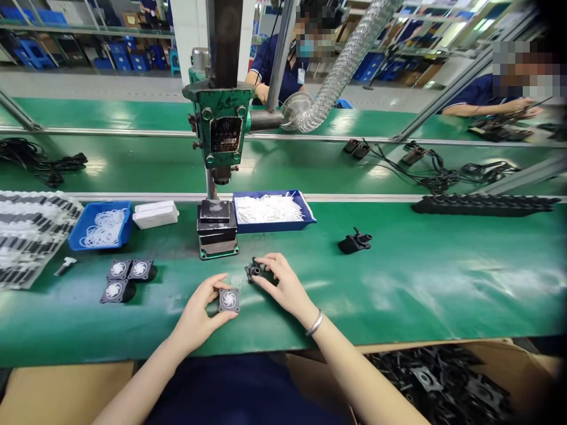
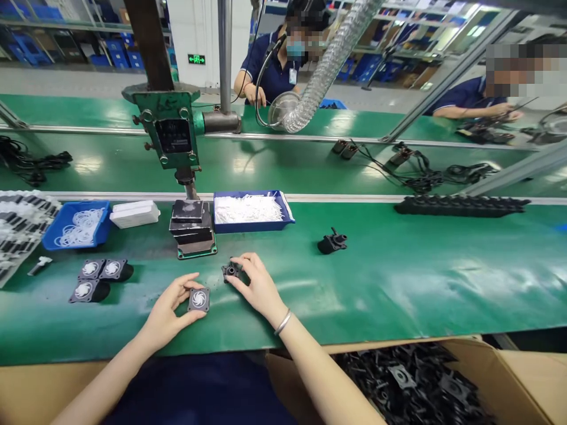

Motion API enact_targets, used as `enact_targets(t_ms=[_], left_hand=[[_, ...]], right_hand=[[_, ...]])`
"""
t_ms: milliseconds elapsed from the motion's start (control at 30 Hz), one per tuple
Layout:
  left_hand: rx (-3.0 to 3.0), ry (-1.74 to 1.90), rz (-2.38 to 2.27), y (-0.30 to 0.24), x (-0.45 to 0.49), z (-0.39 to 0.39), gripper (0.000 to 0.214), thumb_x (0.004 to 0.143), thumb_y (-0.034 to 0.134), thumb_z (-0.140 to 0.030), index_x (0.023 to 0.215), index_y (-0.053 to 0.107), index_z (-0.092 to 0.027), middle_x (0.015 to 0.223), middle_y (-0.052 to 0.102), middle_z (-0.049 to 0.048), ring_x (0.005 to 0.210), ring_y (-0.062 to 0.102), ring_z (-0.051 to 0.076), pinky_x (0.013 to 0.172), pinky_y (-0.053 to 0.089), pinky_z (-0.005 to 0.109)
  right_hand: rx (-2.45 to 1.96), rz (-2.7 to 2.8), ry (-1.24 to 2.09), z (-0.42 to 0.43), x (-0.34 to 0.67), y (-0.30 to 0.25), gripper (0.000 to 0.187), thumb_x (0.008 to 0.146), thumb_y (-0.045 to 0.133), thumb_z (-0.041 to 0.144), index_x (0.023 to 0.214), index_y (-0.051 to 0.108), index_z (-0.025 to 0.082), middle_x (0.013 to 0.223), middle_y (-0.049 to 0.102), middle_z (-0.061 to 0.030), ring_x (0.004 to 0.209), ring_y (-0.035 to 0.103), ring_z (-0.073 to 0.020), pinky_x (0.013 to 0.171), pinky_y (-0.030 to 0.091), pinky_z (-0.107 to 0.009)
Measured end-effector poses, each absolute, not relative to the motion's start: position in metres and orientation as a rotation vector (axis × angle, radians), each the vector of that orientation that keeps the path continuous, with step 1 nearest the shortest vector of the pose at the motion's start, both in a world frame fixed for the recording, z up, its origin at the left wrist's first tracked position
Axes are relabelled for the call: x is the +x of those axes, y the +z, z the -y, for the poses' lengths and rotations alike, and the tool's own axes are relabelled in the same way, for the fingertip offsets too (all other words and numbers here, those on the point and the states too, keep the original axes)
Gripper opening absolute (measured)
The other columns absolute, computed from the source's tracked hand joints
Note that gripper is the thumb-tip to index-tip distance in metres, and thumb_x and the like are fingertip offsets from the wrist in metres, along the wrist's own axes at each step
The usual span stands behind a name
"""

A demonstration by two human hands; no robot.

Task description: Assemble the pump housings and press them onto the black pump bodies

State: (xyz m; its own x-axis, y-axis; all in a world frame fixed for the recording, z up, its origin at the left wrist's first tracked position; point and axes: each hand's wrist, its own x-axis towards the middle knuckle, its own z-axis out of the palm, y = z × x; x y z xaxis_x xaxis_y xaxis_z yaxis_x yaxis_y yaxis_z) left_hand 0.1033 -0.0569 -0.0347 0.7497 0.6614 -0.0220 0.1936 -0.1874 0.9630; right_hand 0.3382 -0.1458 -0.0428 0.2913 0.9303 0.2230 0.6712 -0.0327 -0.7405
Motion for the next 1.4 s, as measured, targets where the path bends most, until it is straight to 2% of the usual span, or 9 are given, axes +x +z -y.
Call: enact_targets(t_ms=[67, 133, 267, 500, 767, 933, 1233, 1400], left_hand=[[1.718, 0.488, -0.675, -0.038, 0.103, 0.059, 0.063, 0.081, 0.074, -0.022, 0.136, 0.044, -0.031, 0.116, 0.063, 0.0033, 0.114, 0.062, 0.02, 0.107, 0.048, 0.044], [1.721, 0.494, -0.669, -0.039, 0.102, 0.061, 0.064, 0.081, 0.075, -0.022, 0.136, 0.044, -0.03, 0.116, 0.063, 0.0041, 0.114, 0.062, 0.021, 0.106, 0.047, 0.044], [1.751, 0.515, -0.653, -0.041, 0.101, 0.063, 0.064, 0.08, 0.076, -0.02, 0.135, 0.045, -0.029, 0.116, 0.064, 0.005, 0.114, 0.062, 0.022, 0.105, 0.048, 0.043], [1.803, 0.547, -0.623, -0.041, 0.1, 0.064, 0.063, 0.08, 0.074, -0.018, 0.135, 0.045, -0.029, 0.121, 0.062, 0.0054, 0.113, 0.062, 0.022, 0.101, 0.051, 0.041], [1.832, 0.566, -0.627, -0.044, 0.1, 0.063, 0.06, 0.082, 0.074, -0.021, 0.135, 0.046, -0.03, 0.127, 0.06, 0.006, 0.115, 0.062, 0.023, 0.101, 0.052, 0.04], [1.862, 0.565, -0.636, -0.043, 0.101, 0.062, 0.059, 0.081, 0.072, -0.018, 0.134, 0.048, -0.029, 0.128, 0.06, 0.0057, 0.113, 0.062, 0.022, 0.099, 0.053, 0.038], [1.892, 0.577, -0.617, -0.042, 0.101, 0.062, 0.058, 0.082, 0.075, -0.027, 0.133, 0.048, -0.03, 0.128, 0.062, 0.0053, 0.113, 0.063, 0.022, 0.1, 0.053, 0.038], [1.944, 0.578, -0.579, -0.039, 0.1, 0.06, 0.054, 0.083, 0.073, -0.024, 0.132, 0.05, -0.027, 0.127, 0.063, 0.0063, 0.115, 0.063, 0.022, 0.1, 0.053, 0.038]], right_hand=[[-1.705, 1.454, 0.416, 0.141, 0.337, -0.048, 0.017, 0.093, 0.061, 0.033, 0.106, 0.065, 0.022, 0.108, 0.059, -0.01, 0.103, 0.06, -0.0232, 0.094, 0.051, -0.04], [-1.69, 1.434, 0.433, 0.138, 0.337, -0.048, 0.013, 0.092, 0.062, 0.032, 0.097, 0.067, 0.021, 0.105, 0.058, -0.0097, 0.103, 0.059, -0.0237, 0.094, 0.051, -0.042], [-1.614, 1.443, 0.464, 0.14, 0.328, -0.026, 0.014, 0.088, 0.07, 0.035, 0.09, 0.065, 0.022, 0.112, 0.058, -0.0097, 0.11, 0.057, -0.0254, 0.098, 0.048, -0.046], [-1.273, 1.668, 0.562, 0.145, 0.289, 0.004, 0.014, 0.089, 0.07, 0.025, 0.1, 0.061, 0.024, 0.11, 0.061, -0.0071, 0.111, 0.056, -0.0228, 0.097, 0.048, -0.043], [-1.291, 1.697, 0.571, 0.139, 0.285, -0.003, 0.015, 0.09, 0.069, 0.025, 0.101, 0.059, 0.023, 0.106, 0.062, -0.007, 0.108, 0.056, -0.0224, 0.094, 0.05, -0.042], [-1.294, 1.781, 0.465, 0.141, 0.282, -0.002, 0.016, 0.092, 0.066, 0.02, 0.106, 0.058, 0.021, 0.108, 0.062, -0.0087, 0.11, 0.055, -0.0229, 0.096, 0.048, -0.043], [-1.258, 1.625, 0.675, 0.14, 0.282, -0.018, 0.014, 0.092, 0.067, 0.03, 0.103, 0.059, 0.024, 0.105, 0.064, -0.006, 0.107, 0.058, -0.0219, 0.095, 0.049, -0.042], [-1.278, 1.631, 0.685, 0.142, 0.28, -0.019, 0.013, 0.093, 0.066, 0.028, 0.104, 0.059, 0.025, 0.106, 0.064, -0.0059, 0.106, 0.058, -0.0217, 0.095, 0.048, -0.041]])
